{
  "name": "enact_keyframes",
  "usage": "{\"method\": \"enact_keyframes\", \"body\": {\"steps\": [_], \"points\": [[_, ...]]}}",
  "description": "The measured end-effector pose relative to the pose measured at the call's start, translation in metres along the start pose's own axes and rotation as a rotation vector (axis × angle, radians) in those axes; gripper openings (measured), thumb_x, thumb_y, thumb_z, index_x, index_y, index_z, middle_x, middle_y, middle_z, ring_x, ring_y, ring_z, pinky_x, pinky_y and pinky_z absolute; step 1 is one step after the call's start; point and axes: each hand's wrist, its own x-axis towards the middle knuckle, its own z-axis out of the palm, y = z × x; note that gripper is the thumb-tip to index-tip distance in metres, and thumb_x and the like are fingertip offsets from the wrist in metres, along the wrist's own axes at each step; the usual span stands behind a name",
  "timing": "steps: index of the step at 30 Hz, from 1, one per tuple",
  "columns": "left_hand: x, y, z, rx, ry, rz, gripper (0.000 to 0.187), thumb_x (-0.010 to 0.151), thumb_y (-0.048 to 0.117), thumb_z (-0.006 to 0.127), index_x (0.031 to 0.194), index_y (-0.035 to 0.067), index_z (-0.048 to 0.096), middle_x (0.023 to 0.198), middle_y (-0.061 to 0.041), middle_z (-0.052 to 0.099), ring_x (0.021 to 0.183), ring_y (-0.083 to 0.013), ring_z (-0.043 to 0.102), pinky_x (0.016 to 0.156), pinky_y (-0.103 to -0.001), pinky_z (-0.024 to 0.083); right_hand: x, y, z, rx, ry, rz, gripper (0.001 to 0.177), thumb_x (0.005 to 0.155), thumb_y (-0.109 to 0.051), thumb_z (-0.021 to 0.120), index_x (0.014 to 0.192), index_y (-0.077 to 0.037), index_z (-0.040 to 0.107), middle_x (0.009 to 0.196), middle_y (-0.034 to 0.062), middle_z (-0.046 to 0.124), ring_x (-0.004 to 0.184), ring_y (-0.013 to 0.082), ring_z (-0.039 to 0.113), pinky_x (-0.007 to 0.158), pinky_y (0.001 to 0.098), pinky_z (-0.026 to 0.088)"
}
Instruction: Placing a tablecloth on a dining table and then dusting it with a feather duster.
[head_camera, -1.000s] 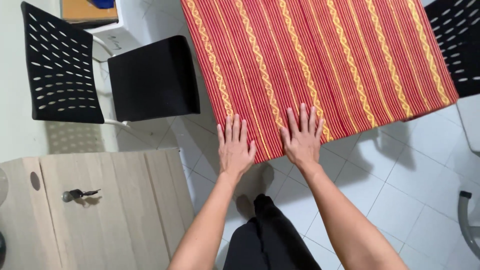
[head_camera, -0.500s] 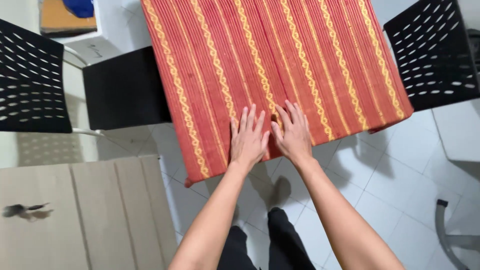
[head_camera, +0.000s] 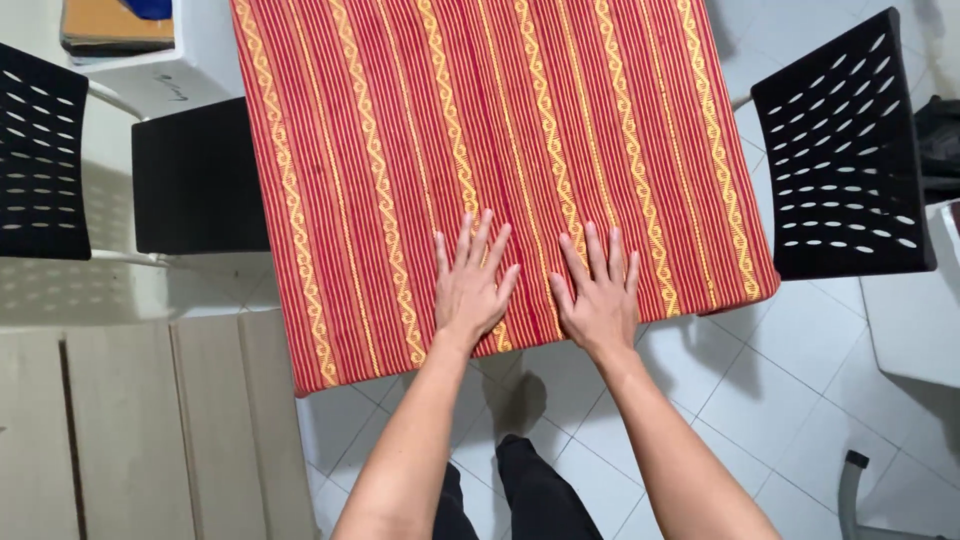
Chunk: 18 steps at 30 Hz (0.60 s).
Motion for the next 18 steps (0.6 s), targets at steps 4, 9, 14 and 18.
{"method": "enact_keyframes", "body": {"steps": [4, 9, 14, 18], "points": [[0.002, 0.003, -0.002, 0.008, -0.003, 0.001, 0.067, 0.102, 0.056, 0.038, 0.162, 0.025, 0.032, 0.172, -0.004, 0.013, 0.159, -0.0248, 0.005, 0.126, -0.059, 0.0, -0.008, 0.021, -0.008, -0.015, 0.012, 0.016, 0.061, 0.102, -0.048, 0.05, 0.159, -0.027, 0.043, 0.171, 0.0075, 0.028, 0.158, 0.0343, 0.018, 0.125, 0.059, 0.012], [0.02, 0.019, -0.008, 0.024, -0.155, -0.11, 0.063, 0.104, 0.052, 0.04, 0.157, 0.019, 0.036, 0.171, -0.007, 0.014, 0.159, -0.027, 0.005, 0.124, -0.063, -0.001, -0.009, 0.037, -0.013, 0.026, -0.01, 0.121, 0.056, 0.105, -0.046, 0.051, 0.154, -0.02, 0.049, 0.167, 0.0078, 0.035, 0.158, 0.0313, 0.026, 0.126, 0.0566, 0.019], [0.04, 0.046, 0.003, -0.104, 0.024, -0.012, 0.064, 0.102, 0.047, 0.045, 0.157, 0.014, 0.042, 0.171, -0.008, 0.019, 0.159, -0.0274, 0.01, 0.126, -0.062, 0.003, 0.031, 0.021, -0.024, 0.057, -0.013, 0.143, 0.051, 0.105, -0.042, 0.053, 0.149, -0.016, 0.052, 0.163, 0.0107, 0.04, 0.156, 0.0314, 0.028, 0.125, 0.0574, 0.021], [0.051, 0.061, 0.008, -0.127, 0.018, 0.087, 0.062, 0.099, 0.041, 0.048, 0.157, 0.019, 0.043, 0.172, -0.003, 0.022, 0.159, -0.0255, 0.013, 0.126, -0.062, 0.003, 0.044, 0.014, -0.002, 0.142, 0.027, -0.013, 0.052, 0.107, -0.036, 0.05, 0.156, -0.019, 0.048, 0.167, 0.0115, 0.037, 0.157, 0.0342, 0.025, 0.124, 0.059, 0.02]]}}
